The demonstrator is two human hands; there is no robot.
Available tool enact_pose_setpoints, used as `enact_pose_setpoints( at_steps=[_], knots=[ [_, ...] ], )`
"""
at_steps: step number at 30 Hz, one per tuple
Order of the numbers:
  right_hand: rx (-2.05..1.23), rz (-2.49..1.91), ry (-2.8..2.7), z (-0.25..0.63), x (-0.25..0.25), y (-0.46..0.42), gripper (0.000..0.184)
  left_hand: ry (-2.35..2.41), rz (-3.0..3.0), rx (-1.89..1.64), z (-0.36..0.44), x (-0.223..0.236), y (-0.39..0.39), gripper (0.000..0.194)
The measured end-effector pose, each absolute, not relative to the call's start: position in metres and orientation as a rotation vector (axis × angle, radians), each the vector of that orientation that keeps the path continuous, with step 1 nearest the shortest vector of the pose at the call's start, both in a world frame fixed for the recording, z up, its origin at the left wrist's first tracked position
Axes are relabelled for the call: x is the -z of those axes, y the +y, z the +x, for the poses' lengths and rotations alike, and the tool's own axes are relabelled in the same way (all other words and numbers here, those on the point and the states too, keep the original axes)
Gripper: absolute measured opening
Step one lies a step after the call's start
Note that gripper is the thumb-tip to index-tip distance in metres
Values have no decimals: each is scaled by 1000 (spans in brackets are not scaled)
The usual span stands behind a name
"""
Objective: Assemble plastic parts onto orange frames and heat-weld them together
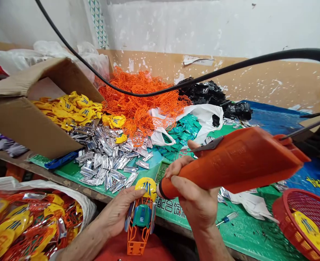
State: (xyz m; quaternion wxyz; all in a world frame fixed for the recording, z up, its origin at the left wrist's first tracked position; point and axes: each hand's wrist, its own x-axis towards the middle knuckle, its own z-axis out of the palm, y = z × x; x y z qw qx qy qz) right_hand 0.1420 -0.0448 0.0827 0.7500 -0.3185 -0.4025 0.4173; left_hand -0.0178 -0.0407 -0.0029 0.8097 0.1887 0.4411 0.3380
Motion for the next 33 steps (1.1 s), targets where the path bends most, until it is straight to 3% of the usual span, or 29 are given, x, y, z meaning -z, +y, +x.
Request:
enact_pose_setpoints(
  at_steps=[9, 27, 33],
  knots=[
    [-945, -724, -859, 140, -78, -41, 49, 944, 421, -737, -17, 3, -42, 26],
    [-935, -707, -929, 140, -64, -46, 41, 954, 381, -736, -14, 1, -45, 25],
    [-932, -750, -1031, 138, -57, -50, 49, 901, 351, -755, -13, 3, -47, 25]
  ],
)
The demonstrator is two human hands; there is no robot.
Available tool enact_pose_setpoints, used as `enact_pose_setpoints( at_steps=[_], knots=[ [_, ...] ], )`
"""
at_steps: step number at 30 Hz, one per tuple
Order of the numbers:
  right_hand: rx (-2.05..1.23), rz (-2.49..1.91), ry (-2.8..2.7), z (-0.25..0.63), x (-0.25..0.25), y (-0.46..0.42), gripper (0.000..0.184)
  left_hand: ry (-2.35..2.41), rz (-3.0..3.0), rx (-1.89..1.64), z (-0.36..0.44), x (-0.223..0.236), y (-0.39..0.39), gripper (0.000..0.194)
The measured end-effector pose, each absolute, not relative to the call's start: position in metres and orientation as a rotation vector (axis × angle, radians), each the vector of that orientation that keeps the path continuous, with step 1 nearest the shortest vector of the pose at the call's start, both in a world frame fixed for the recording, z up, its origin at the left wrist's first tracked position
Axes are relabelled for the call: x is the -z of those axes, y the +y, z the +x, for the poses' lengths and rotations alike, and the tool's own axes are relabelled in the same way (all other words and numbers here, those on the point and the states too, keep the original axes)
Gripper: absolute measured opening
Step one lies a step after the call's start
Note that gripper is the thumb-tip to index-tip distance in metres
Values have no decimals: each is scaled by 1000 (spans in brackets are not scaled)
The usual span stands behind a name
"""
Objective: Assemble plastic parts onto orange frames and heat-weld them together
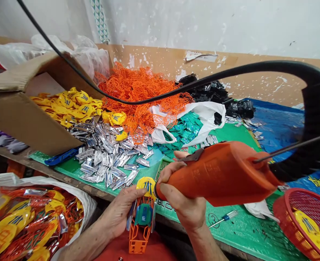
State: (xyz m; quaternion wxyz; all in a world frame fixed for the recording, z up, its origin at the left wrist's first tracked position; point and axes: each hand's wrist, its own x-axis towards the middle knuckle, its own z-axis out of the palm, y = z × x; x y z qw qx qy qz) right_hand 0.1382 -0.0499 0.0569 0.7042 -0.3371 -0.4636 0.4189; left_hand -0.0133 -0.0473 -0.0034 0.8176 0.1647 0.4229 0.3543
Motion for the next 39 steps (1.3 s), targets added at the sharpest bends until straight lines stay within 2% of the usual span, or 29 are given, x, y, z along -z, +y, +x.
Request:
enact_pose_setpoints(
  at_steps=[11, 16, 20, 24, 29, 39],
  knots=[
    [-924, -740, -1059, 138, -49, -51, 54, 949, 387, -755, -13, 2, -49, 26],
    [-924, -640, -956, 151, -74, -44, 46, 917, 432, -706, -16, -3, -47, 27],
    [-663, -735, -891, 173, -83, -23, 44, 944, 456, -638, -19, -8, -45, 28],
    [-505, -869, -854, 190, -69, 4, 38, 905, 450, -594, -20, -9, -45, 30],
    [-412, -972, -836, 199, -40, 21, 16, 897, 429, -582, -20, -6, -47, 28],
    [-331, -1065, -827, 207, -28, 25, 14, 879, 417, -577, -18, -2, -45, 30]
  ],
)
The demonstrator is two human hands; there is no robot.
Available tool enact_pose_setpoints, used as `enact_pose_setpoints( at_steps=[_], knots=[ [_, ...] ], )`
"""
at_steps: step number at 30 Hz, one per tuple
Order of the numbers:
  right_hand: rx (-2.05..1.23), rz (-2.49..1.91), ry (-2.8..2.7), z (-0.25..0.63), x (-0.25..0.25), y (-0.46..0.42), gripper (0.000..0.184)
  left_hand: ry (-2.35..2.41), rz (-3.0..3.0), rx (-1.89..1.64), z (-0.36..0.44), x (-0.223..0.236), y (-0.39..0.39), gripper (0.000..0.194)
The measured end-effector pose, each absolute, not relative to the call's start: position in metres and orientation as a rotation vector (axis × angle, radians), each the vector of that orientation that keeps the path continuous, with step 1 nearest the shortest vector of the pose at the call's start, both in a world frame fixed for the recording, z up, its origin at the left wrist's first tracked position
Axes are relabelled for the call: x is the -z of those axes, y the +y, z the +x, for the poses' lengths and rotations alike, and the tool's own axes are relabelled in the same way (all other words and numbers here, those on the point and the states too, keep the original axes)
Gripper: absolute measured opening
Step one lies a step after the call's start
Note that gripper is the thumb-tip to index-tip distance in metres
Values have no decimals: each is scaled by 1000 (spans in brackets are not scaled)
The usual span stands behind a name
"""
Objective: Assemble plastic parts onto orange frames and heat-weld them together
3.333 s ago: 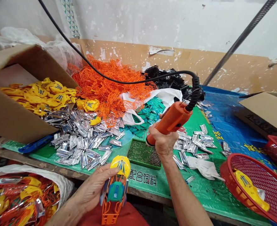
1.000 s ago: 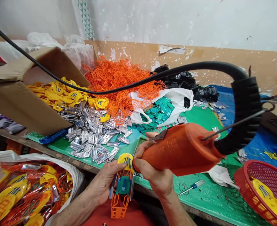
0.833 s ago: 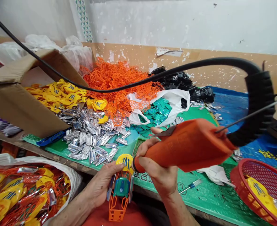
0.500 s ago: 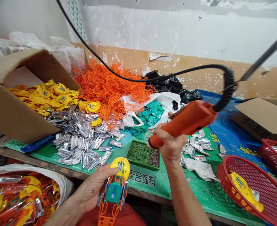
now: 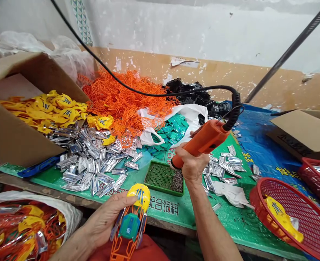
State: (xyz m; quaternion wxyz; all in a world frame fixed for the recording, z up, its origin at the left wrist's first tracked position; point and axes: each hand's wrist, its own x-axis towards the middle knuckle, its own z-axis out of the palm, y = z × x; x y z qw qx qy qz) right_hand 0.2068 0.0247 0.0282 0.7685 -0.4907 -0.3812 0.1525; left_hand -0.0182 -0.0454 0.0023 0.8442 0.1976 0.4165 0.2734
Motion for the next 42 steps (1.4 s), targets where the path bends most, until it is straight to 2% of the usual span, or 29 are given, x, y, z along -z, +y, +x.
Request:
enact_pose_setpoints(
  at_steps=[7, 32, 42],
  knots=[
    [-345, -1064, -837, 205, -25, 23, 13, 885, 421, -569, -19, -2, -47, 27],
    [-368, -1104, -856, 205, -24, 23, 15, 895, 478, -626, -28, -1, -55, 37],
    [-424, -985, -822, 200, -52, 16, 20, 887, 448, -689, -23, -5, -49, 33]
  ],
)
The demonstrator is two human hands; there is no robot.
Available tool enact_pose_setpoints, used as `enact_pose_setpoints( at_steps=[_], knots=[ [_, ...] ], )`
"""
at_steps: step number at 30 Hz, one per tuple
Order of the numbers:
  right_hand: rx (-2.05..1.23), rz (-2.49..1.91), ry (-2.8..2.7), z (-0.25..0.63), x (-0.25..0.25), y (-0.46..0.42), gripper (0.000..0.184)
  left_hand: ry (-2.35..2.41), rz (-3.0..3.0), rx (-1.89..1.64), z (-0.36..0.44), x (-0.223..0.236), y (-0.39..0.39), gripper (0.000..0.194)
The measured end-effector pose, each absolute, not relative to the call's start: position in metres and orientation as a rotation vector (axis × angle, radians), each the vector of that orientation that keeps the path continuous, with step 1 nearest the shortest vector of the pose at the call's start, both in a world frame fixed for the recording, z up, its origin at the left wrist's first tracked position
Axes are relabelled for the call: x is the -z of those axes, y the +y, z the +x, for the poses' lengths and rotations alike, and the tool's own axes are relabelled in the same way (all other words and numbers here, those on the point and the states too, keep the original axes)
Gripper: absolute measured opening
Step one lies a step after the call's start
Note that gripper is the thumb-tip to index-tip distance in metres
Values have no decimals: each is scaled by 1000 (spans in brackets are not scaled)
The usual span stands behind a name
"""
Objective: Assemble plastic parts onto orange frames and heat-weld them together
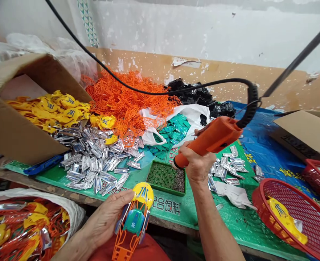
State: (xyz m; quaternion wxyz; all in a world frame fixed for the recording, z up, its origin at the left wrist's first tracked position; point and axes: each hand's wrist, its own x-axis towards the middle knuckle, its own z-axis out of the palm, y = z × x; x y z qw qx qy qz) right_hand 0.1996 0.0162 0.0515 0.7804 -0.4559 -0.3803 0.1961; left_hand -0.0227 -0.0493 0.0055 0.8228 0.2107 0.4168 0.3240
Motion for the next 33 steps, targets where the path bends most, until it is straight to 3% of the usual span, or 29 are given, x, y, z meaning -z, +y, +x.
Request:
enact_pose_setpoints(
  at_steps=[8, 17, 33],
  knots=[
    [-741, -765, -837, 175, -89, -26, 32, 839, 401, -700, -22, -1, -50, 27],
    [-970, -626, -856, 141, -87, -44, 48, 850, 362, -726, -22, 4, -49, 27],
    [-1021, -603, -834, 136, -76, -41, 41, 893, 363, -760, -19, 3, -48, 31]
  ],
)
